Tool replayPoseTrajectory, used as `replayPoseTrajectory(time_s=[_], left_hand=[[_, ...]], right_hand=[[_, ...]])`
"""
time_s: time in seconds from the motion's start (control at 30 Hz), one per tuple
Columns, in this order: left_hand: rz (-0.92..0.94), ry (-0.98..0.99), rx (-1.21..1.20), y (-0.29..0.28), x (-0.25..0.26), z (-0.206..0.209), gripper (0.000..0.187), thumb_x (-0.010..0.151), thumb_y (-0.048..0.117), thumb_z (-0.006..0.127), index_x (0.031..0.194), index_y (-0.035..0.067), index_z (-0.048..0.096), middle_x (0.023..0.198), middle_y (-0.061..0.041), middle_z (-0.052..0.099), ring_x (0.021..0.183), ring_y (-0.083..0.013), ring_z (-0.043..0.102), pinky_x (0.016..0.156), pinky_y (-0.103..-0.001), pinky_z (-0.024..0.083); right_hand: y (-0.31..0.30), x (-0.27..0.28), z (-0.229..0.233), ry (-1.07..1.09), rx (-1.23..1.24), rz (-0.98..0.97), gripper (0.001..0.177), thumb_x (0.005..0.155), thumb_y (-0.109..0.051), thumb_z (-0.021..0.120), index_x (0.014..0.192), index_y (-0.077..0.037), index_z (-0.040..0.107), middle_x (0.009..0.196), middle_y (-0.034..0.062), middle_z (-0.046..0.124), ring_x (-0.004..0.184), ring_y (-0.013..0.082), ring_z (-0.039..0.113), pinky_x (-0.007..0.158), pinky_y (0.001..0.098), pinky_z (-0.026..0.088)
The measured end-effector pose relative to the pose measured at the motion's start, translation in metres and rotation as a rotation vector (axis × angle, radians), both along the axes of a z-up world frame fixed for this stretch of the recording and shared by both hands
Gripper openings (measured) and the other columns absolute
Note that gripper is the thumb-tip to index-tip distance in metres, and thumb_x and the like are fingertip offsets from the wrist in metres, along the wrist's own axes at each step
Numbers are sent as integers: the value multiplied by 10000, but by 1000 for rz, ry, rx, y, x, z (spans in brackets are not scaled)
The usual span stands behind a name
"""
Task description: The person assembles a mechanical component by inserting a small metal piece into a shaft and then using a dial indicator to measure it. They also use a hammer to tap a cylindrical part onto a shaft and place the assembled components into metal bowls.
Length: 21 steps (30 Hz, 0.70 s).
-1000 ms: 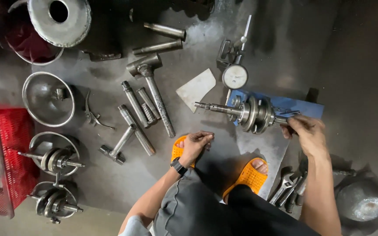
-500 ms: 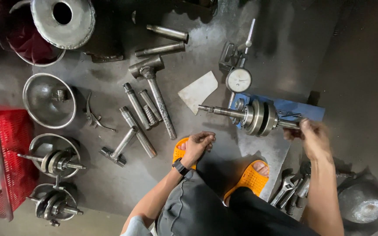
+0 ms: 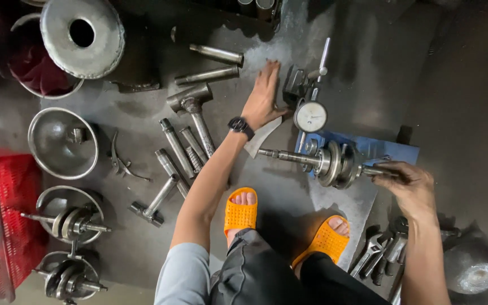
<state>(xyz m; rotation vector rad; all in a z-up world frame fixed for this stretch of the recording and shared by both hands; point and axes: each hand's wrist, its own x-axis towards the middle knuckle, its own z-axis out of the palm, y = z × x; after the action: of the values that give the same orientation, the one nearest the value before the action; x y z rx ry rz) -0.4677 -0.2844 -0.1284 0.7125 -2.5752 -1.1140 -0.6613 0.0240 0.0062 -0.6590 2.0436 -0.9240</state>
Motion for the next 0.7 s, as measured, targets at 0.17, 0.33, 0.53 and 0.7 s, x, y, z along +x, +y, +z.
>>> replayPoseTrajectory(time_s=[0.17,0.33,0.53,0.7], left_hand=[[-96,-136,-185,-9,-36,-22,1007,611,56,650,1403,-36,35,1454,-235,186,1384,-405,77,1126,-583,90],[-133,46,-113,-15,-37,-29,852,551,3,606,1300,-37,202,1322,-277,404,1319,-352,339,1124,-531,7],[-100,71,29,-35,-20,-25,875,572,-31,633,1321,36,186,1357,-197,363,750,-378,645,1137,-531,89],[-38,102,153,-46,3,8,717,675,-7,632,1270,63,240,1265,-157,423,1007,-449,555,1122,-535,145]], right_hand=[[-32,20,42,-170,146,-146,505,628,93,675,1086,-87,561,1094,92,606,1010,222,594,972,338,465],[-22,24,39,-311,-113,-271,368,867,-119,493,1200,33,460,1185,173,547,1080,294,561,789,381,529],[-21,28,34,-243,46,-415,235,1038,-46,318,1101,43,526,1154,179,571,984,294,585,722,385,531],[12,14,-3,-86,191,-360,258,1042,-205,405,1061,-21,586,1080,117,594,966,260,576,717,379,472]])
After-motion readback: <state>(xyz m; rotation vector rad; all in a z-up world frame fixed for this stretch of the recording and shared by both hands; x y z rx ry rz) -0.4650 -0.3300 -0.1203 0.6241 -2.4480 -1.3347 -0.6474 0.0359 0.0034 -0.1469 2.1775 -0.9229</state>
